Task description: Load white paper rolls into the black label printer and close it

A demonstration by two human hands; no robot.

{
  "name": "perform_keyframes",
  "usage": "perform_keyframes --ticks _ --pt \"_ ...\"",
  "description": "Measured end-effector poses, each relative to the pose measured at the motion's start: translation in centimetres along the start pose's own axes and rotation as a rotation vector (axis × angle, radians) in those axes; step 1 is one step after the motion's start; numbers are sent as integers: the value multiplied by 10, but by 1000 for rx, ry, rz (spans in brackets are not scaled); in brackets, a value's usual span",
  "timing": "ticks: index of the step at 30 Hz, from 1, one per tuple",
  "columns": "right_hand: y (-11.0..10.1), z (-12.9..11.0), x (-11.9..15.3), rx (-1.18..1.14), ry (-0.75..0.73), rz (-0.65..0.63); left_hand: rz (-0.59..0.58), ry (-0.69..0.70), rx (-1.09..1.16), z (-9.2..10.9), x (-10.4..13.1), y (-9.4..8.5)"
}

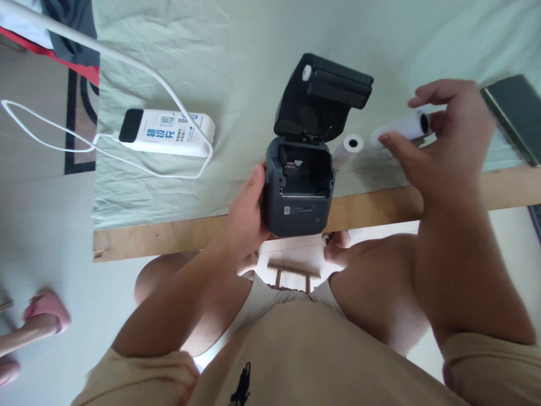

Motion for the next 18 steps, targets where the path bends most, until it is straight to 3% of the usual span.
perform_keyframes --ticks 3,6,11,15,18 --pt "10 -4 2 35 -9 -91 -24 38 34 1 -3 0" --pt "19 1 2 119 72 -162 -43 72 63 1 -6 -2" --pt "18 5 6 106 140 -148 -47 42 72 -1 -5 1" --pt "11 1 9 -50 95 -74 -5 14 -3 -3 -2 -1" --pt "18 -5 11 -44 -8 -139 3 -1 -22 -4 -1 -1"
Point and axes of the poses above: each hand's wrist, its own x-axis away from the middle knuckle, its own y-axis out of the palm, z = x × y, the point moved 8 cm from there along -x, towards the middle knuckle, and after that the axes turned 6 degrees about y, right-handed, at the moved point
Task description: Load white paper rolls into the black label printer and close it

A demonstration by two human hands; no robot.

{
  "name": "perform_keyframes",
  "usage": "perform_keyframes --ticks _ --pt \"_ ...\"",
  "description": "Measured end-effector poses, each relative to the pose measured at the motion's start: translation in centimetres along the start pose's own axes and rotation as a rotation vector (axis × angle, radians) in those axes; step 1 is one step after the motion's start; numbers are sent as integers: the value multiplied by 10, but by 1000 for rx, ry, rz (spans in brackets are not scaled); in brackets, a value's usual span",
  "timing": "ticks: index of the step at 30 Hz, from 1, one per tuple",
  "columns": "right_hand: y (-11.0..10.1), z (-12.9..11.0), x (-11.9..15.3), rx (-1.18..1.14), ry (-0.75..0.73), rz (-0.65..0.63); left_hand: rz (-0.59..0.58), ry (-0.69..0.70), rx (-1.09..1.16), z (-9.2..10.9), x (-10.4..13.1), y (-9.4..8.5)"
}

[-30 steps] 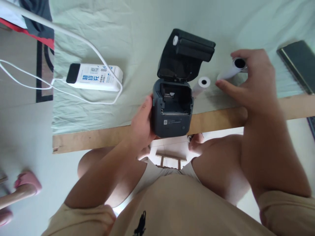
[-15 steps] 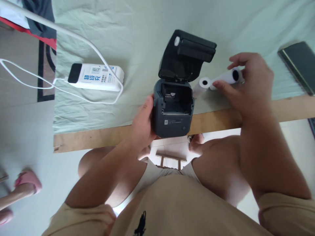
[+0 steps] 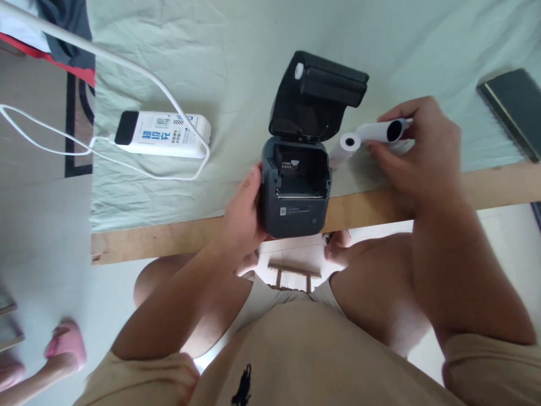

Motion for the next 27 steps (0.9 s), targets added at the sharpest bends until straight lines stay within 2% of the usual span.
perform_keyframes --ticks 3,10,13,16,18,20,22,24,27 --pt "9 -6 1 20 -106 -59 -3 0 -4 1 1 1" --pt "8 -2 1 31 -74 -15 -37 22 19 2 -1 1" --pt "-7 -5 1 -139 -99 146 -27 18 -13 0 -2 0" --pt "-29 -21 7 -292 -250 348 -63 58 -28 3 -3 2" --pt "-37 -41 16 -330 -366 392 -93 92 -23 6 -3 3" --pt "-38 -66 25 -356 -438 337 -107 98 -20 7 -2 3" --pt "-27 -91 32 -346 -433 165 -102 95 -49 7 -2 1" --pt "-17 -107 37 -316 -386 79 -89 111 -106 8 -2 -2" --pt "-2 -122 42 -229 -440 4 -92 147 -159 10 -3 -4"
Point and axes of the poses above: each hand's wrist, its own x-axis away from the middle knuckle, its own y-axis out of the palm, z = x × y, the point moved 8 cm from there along -x, towards the middle knuckle, and after that the axes turned 6 degrees about y, right-handed, at the moved point
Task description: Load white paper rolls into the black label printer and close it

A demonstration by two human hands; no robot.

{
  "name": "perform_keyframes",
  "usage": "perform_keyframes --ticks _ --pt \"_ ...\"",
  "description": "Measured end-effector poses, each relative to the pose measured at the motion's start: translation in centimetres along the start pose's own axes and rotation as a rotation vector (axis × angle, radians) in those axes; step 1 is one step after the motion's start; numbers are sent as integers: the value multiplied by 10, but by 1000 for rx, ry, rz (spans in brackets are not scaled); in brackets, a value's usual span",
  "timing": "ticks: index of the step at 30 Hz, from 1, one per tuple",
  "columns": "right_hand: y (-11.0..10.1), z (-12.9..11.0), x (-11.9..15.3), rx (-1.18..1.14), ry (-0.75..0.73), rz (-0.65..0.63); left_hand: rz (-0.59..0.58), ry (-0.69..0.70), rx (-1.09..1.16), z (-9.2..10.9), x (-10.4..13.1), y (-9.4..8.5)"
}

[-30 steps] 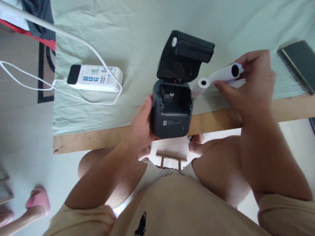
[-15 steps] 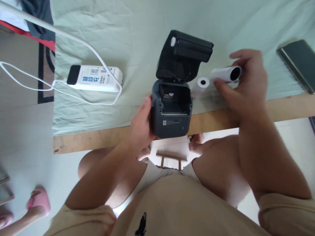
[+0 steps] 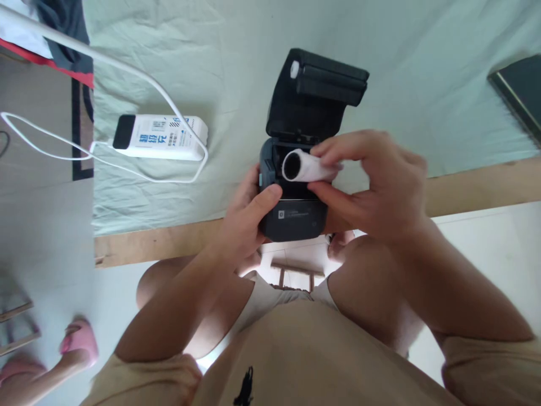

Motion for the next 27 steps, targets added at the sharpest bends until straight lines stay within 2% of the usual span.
perform_keyframes --ticks 3,6,13,15,17,20,22,24,27 --pt "8 -1 -1 20 -81 -25 -12 23 13 0 -1 -1" --pt "9 0 -1 87 -77 -22 -27 23 17 -1 -1 -1" --pt "2 -8 -5 179 -33 105 -42 37 16 0 1 0" --pt "7 -9 -7 240 -8 76 -42 41 29 1 1 0" --pt "14 -6 -8 287 42 -6 -41 37 43 0 1 -1" --pt "23 0 -8 284 121 -144 -34 22 44 -1 1 -1" --pt "24 2 -8 253 137 -183 -41 18 39 -2 0 -1" --pt "23 1 -9 220 118 -180 -56 19 51 -2 -1 0" --pt "15 -7 -12 185 37 -82 -78 9 97 -1 -1 2"
Point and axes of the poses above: each hand's wrist, its own x-axis away from the middle knuckle, its own y-axis out of the palm, z = x × y, the point moved 8 cm from there along -x, towards the middle knuckle, and after that the axes turned 6 degrees about y, right-handed, at the moved point
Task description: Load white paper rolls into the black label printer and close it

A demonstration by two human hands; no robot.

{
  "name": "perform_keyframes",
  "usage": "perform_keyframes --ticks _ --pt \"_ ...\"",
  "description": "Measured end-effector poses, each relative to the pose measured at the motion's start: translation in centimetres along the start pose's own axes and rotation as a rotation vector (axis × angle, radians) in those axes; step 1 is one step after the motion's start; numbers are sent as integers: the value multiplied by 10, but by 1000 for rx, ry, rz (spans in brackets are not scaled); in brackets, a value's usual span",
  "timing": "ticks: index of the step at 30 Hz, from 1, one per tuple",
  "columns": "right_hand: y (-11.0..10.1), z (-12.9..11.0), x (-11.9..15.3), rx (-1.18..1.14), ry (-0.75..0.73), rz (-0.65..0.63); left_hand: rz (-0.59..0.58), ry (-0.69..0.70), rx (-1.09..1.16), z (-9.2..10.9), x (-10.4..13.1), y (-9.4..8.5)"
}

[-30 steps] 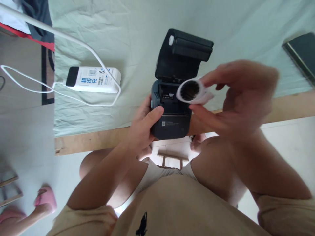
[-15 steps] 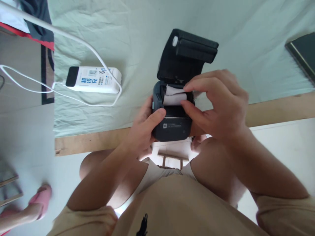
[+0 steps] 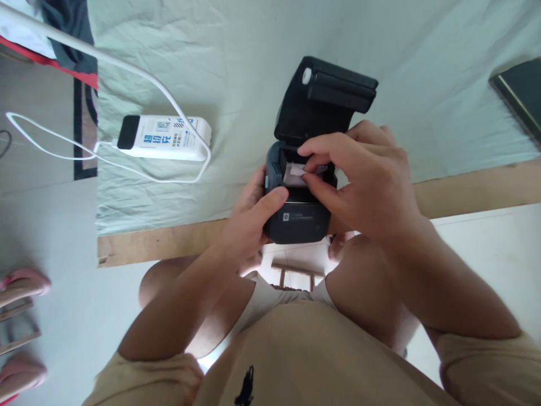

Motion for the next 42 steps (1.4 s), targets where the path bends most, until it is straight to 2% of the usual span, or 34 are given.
perform_keyframes --ticks 3,6,9,13,16,18,20,23,26,29,33,34,35,37,42 --pt "-14 -10 3 -49 -104 149 -11 -16 36 0 1 3" --pt "-21 -17 9 -133 -174 197 9 -27 38 0 1 4" --pt "-18 -20 15 -176 -202 138 8 1 32 2 0 4" --pt "-6 -20 24 -219 -235 -3 -53 52 -1 4 -1 4" --pt "-5 -22 27 -262 -270 -25 -102 56 -27 4 0 5" --pt "-11 -21 28 -328 -274 23 -93 65 -80 5 1 5" --pt "-19 -14 27 -393 -204 110 -52 64 -150 7 2 4" --pt "-27 9 27 -329 14 249 -4 44 -212 8 3 2" --pt "-21 28 28 -291 167 243 -20 27 -239 8 4 3" --pt "-12 38 27 -388 221 199 -44 26 -250 7 5 3" --pt "-24 37 28 -531 174 342 -11 33 -228 9 6 3" --pt "-26 34 27 -554 154 338 5 31 -230 9 6 2" --pt "-26 31 26 -564 146 304 18 24 -234 9 6 2" --pt "-19 28 22 -536 186 154 20 2 -229 8 6 2" --pt "9 35 25 -489 414 -215 -37 40 -174 8 6 2"
Point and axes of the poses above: each hand's wrist, its own x-axis away from the middle knuckle, its own y-axis out of the palm, z = x × y, the point moved 8 cm from there along -x, towards the middle knuckle, and after that the axes turned 6 degrees about y, right-handed, at the moved point
